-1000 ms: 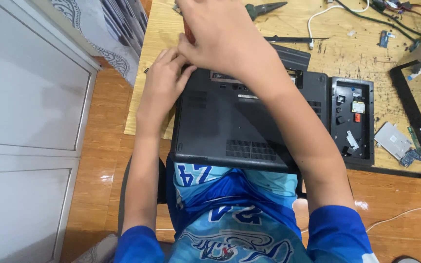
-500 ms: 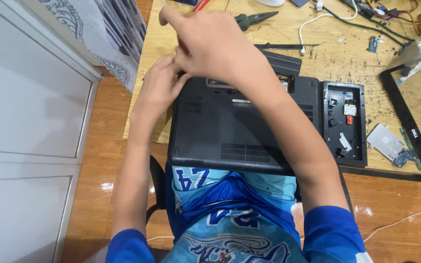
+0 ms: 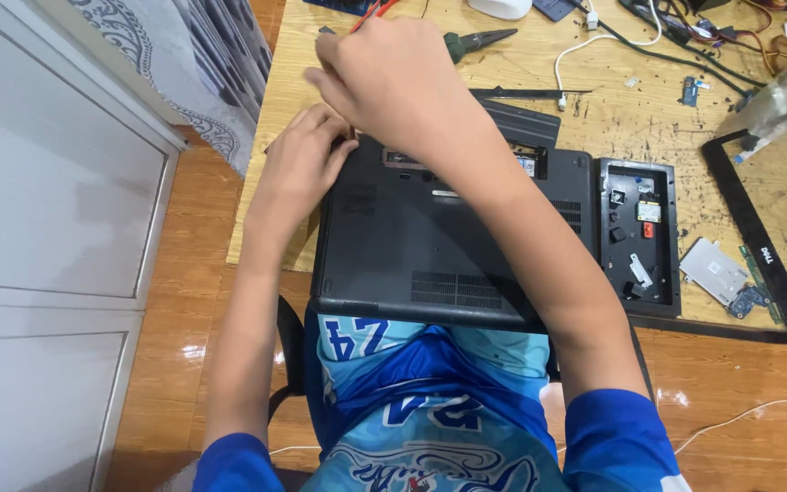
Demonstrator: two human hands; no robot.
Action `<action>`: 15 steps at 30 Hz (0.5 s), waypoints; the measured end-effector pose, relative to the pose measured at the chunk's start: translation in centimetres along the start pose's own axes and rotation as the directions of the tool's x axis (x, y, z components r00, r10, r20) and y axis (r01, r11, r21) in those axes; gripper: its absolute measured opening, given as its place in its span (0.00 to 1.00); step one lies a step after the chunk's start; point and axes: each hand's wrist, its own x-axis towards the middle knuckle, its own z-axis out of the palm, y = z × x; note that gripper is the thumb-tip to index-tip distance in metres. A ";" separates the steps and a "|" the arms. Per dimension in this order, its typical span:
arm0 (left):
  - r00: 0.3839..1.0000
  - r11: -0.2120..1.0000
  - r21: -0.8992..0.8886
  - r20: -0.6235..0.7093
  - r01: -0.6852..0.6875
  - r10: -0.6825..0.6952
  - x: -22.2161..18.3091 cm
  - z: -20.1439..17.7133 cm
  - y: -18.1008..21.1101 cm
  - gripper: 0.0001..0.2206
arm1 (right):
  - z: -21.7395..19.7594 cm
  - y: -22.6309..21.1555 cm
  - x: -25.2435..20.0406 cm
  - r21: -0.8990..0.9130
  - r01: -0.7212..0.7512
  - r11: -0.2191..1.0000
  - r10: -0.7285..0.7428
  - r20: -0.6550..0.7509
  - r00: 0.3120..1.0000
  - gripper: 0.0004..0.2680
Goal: The recorder is disassembling a laptop to access and remove internal components like the SSD and RAM module.
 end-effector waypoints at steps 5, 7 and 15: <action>0.992 0.995 0.053 -0.084 -0.090 0.094 -0.1 0.0 0.1 0.10 | -1.6 -0.7 0.3 0.110 0.006 0.994 -0.009 0.025 1.000 0.11; 0.997 0.998 0.039 -0.054 -0.046 0.049 -0.1 0.4 -0.3 0.08 | 0.0 -0.1 0.1 0.055 -0.001 0.998 0.001 0.014 1.000 0.10; 0.999 0.998 0.053 -0.044 -0.014 0.016 0.0 -0.1 0.1 0.11 | -0.3 -0.3 0.1 0.048 -0.018 0.999 0.016 0.052 0.999 0.12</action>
